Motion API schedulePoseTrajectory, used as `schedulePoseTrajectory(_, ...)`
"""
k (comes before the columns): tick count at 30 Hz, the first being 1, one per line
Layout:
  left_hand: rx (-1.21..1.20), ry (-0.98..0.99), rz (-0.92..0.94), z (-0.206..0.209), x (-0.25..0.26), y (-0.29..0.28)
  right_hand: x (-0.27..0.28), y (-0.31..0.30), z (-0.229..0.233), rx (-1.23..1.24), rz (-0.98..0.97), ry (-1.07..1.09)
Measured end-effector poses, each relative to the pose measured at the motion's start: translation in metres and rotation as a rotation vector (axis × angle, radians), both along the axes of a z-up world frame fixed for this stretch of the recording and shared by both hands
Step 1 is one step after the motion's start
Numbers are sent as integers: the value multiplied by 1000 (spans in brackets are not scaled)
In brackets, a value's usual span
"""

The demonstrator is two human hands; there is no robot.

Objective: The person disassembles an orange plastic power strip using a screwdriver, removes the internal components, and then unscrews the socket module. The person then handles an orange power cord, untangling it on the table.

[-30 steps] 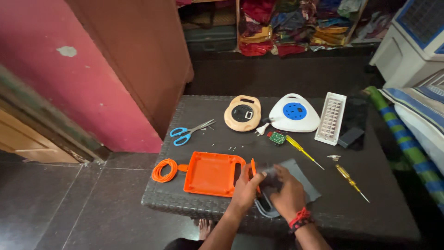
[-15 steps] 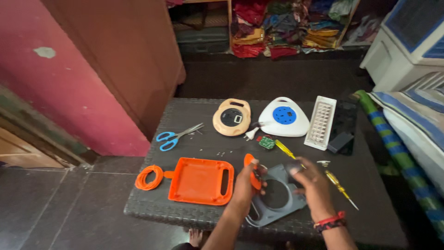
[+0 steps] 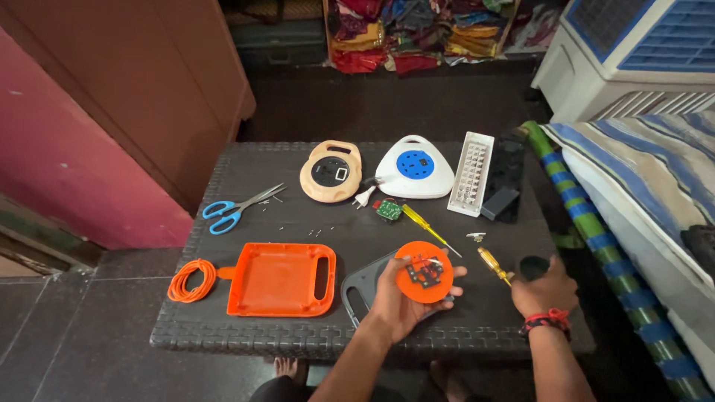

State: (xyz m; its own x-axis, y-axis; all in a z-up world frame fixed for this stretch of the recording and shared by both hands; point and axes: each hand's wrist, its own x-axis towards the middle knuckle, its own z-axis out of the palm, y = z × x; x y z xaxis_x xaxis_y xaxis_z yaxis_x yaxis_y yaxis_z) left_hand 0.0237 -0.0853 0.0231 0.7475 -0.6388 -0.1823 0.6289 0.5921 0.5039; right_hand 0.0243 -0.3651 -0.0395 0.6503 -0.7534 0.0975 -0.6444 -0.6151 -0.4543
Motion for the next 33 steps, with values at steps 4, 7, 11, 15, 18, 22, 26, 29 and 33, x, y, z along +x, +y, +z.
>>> schedulePoseTrajectory(4, 91, -19, 124, -14, 9, 7, -1, 37, 16, -517, -13, -68)
schedulePoseTrajectory(7, 247, 74, 360, -37, 25, 22, 1, 57, 26, -366, 368, -192)
schedulePoseTrajectory(11, 658, 193, 704, -59, 41, 42, 9, 94, 18, 81, 469, 301)
schedulePoseTrajectory(15, 1034, 5, 828, -63, 38, 61, 5, 98, 16, 192, 519, 300)
schedulePoseTrajectory(18, 1238, -162, 849, -65, 37, 66, 8, 94, 18, 383, 424, 352)
schedulePoseTrajectory(22, 1308, -326, 816, -67, 35, 69, 13, 64, 13, 405, 354, 245)
schedulePoseTrajectory(26, 1269, -428, 664, -81, 34, 68, 12, 31, -4, 75, 490, -48)
schedulePoseTrajectory(29, 1388, -678, 661, -98, 29, 65, 5, 19, -1, 92, 386, -83)
schedulePoseTrajectory(33, 1442, -847, 672, -98, 17, 54, -2, 22, 10, 184, 327, -158)
